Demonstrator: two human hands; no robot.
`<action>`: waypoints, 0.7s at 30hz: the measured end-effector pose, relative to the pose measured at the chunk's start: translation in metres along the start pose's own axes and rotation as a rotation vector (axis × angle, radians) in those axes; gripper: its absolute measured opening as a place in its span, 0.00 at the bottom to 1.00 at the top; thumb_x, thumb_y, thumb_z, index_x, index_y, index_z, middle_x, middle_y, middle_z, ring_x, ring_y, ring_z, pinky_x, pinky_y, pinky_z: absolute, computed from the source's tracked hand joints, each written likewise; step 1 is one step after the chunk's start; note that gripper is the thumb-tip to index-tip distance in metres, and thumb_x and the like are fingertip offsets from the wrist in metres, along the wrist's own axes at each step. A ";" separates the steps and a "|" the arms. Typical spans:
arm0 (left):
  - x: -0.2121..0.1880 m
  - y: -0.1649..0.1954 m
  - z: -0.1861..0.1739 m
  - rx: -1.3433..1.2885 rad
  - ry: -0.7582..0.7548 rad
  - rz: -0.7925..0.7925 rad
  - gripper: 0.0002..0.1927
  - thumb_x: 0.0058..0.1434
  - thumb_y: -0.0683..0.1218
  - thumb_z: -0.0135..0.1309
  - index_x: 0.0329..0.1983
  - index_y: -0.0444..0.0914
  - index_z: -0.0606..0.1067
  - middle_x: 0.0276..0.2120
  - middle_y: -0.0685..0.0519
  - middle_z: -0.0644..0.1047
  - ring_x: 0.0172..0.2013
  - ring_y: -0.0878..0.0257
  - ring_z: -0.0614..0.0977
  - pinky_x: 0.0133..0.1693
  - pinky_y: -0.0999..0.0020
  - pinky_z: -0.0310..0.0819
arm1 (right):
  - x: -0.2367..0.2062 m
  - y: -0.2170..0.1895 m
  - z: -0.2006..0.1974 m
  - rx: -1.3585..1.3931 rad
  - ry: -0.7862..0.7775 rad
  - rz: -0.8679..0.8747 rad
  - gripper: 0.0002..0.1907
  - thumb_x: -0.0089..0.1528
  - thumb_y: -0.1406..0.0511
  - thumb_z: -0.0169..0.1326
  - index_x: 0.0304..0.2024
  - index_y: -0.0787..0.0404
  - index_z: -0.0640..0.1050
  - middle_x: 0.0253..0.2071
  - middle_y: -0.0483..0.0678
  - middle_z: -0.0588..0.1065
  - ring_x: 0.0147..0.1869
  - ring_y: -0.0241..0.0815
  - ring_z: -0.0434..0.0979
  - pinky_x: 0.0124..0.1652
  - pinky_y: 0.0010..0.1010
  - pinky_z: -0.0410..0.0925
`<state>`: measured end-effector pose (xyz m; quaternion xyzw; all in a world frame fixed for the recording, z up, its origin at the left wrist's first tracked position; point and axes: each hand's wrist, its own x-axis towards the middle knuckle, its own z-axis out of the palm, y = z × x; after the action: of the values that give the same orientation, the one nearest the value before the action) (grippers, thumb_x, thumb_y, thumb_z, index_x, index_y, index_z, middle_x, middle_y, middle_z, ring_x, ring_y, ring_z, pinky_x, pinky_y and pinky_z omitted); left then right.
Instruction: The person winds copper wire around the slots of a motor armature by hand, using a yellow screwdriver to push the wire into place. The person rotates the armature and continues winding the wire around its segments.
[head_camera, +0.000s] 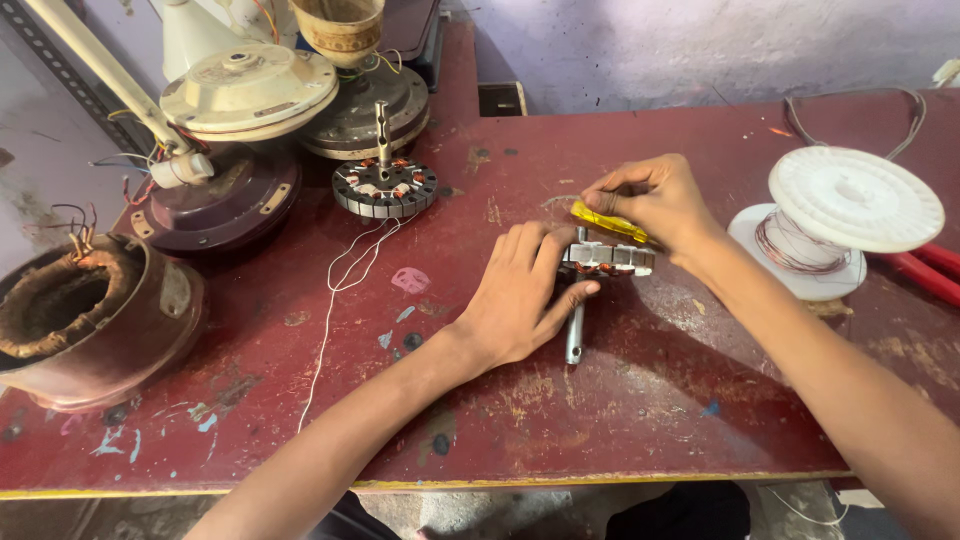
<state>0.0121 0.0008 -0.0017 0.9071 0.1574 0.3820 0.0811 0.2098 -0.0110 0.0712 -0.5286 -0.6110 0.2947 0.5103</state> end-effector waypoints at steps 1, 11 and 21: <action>0.000 0.000 -0.001 -0.007 -0.011 -0.005 0.27 0.70 0.53 0.52 0.63 0.31 0.64 0.50 0.40 0.68 0.50 0.45 0.71 0.54 0.52 0.63 | 0.000 0.000 0.002 -0.057 0.019 -0.048 0.07 0.57 0.69 0.67 0.38 0.63 0.85 0.35 0.48 0.83 0.35 0.32 0.81 0.36 0.24 0.73; -0.001 0.003 0.003 -0.012 0.041 -0.002 0.24 0.71 0.50 0.52 0.63 0.31 0.64 0.49 0.41 0.69 0.50 0.46 0.71 0.54 0.52 0.63 | -0.006 -0.003 0.003 -0.598 0.331 -0.401 0.05 0.57 0.68 0.71 0.35 0.56 0.87 0.30 0.47 0.81 0.27 0.36 0.75 0.29 0.26 0.66; 0.001 -0.009 0.009 -0.106 0.048 0.004 0.24 0.71 0.48 0.54 0.64 0.33 0.62 0.54 0.40 0.71 0.54 0.45 0.72 0.58 0.53 0.64 | -0.008 0.003 -0.013 -0.116 0.174 -0.273 0.10 0.66 0.64 0.59 0.41 0.66 0.83 0.29 0.44 0.80 0.32 0.28 0.78 0.33 0.19 0.68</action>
<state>0.0169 0.0092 -0.0096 0.8923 0.1368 0.4117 0.1246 0.2223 -0.0202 0.0698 -0.4929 -0.6466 0.1401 0.5652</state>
